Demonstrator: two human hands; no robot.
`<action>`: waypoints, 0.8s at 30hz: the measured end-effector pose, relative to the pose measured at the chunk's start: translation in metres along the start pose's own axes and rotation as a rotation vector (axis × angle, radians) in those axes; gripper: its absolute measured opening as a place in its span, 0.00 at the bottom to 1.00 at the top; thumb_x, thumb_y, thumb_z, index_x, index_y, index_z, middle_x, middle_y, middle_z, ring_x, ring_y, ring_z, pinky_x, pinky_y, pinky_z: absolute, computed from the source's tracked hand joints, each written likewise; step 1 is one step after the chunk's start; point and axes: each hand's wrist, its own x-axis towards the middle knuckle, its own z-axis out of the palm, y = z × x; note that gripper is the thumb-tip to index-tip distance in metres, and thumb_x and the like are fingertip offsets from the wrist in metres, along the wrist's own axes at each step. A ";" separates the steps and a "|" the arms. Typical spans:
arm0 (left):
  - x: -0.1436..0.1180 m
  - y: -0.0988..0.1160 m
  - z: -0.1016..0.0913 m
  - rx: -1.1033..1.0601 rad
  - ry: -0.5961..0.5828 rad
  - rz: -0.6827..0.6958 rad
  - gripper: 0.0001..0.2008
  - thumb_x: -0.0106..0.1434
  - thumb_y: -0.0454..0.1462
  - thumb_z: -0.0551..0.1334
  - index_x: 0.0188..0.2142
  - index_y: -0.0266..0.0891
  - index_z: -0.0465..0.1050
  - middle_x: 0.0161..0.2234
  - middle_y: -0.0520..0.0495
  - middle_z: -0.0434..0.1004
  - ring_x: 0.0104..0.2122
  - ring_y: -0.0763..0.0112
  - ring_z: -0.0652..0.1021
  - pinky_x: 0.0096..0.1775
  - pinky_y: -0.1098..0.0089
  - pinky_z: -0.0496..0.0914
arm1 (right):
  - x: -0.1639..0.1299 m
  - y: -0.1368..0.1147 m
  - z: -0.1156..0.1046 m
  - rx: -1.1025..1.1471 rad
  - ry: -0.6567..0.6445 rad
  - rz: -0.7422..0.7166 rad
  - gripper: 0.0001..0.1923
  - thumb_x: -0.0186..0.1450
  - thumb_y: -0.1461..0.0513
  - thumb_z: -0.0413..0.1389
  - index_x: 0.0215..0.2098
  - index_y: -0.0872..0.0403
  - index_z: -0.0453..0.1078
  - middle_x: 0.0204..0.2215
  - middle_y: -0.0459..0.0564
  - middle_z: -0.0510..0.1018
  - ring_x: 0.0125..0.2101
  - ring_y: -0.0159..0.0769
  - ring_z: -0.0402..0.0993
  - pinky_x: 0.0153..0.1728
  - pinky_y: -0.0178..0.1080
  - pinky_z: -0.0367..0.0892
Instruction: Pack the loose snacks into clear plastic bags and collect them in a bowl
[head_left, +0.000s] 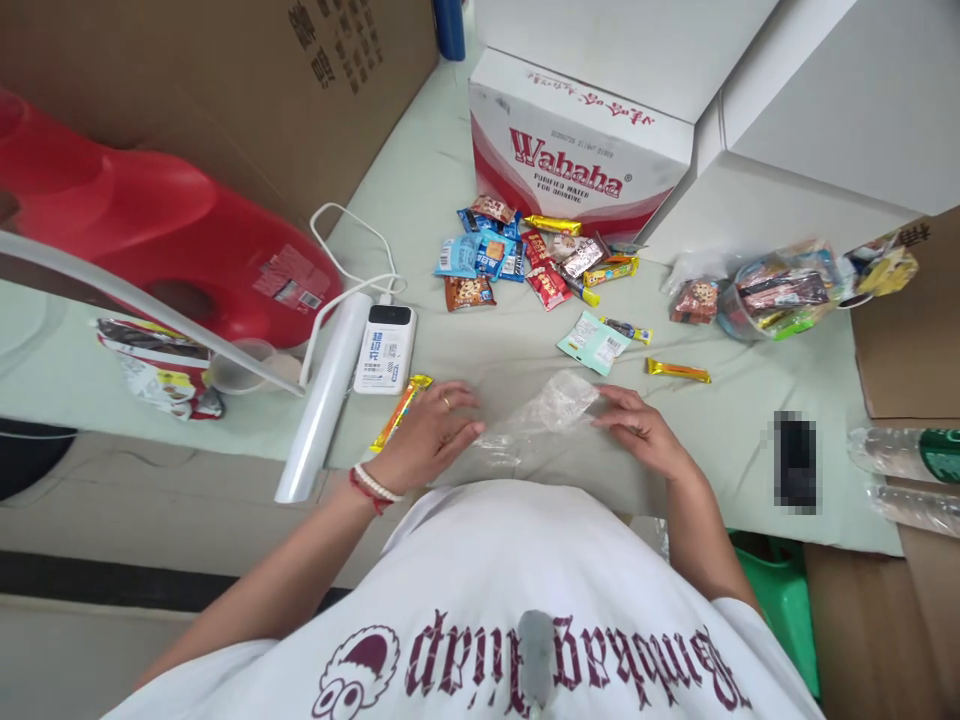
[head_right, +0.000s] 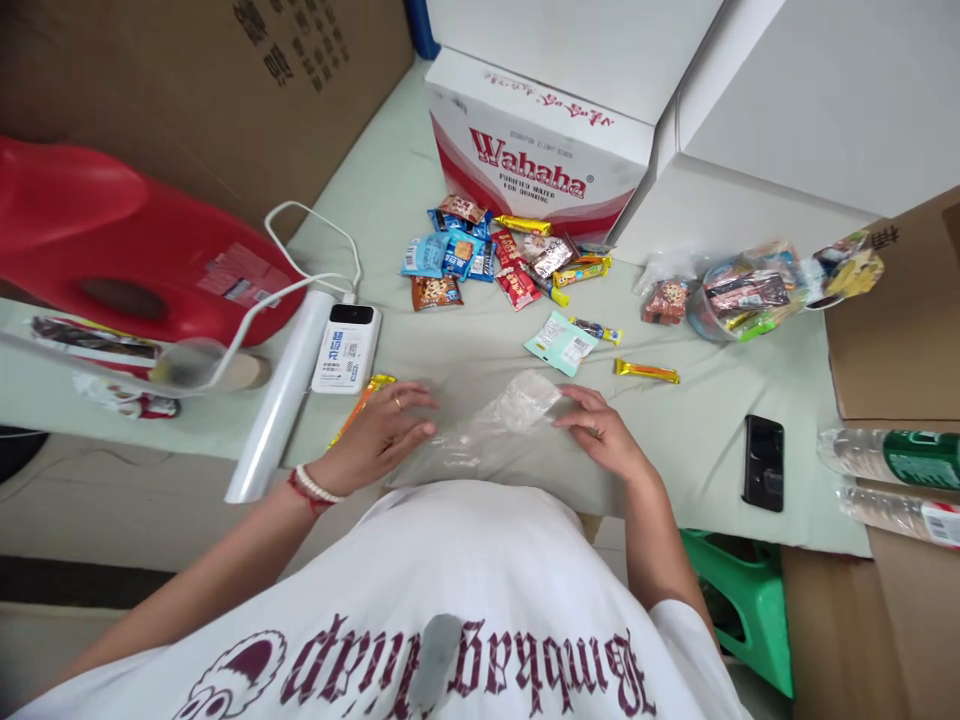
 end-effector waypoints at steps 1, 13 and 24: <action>0.005 0.005 0.007 0.021 0.068 -0.040 0.18 0.73 0.47 0.56 0.35 0.42 0.80 0.48 0.42 0.80 0.55 0.53 0.73 0.57 0.51 0.67 | -0.002 0.000 0.003 0.017 0.006 0.010 0.14 0.73 0.59 0.54 0.47 0.43 0.83 0.60 0.53 0.76 0.62 0.44 0.70 0.63 0.55 0.65; 0.069 0.016 0.067 -0.056 0.113 -0.314 0.13 0.73 0.39 0.52 0.35 0.41 0.72 0.31 0.47 0.75 0.32 0.64 0.75 0.37 0.67 0.65 | 0.000 -0.017 0.020 0.030 0.148 0.168 0.25 0.73 0.48 0.55 0.22 0.51 0.72 0.35 0.52 0.82 0.38 0.39 0.78 0.41 0.41 0.72; 0.054 0.016 0.049 -0.245 0.332 -0.263 0.15 0.73 0.47 0.52 0.37 0.42 0.68 0.26 0.55 0.68 0.26 0.72 0.69 0.33 0.71 0.61 | 0.018 -0.048 0.025 -0.266 0.270 0.044 0.33 0.62 0.41 0.65 0.58 0.49 0.73 0.57 0.60 0.74 0.59 0.54 0.67 0.61 0.55 0.65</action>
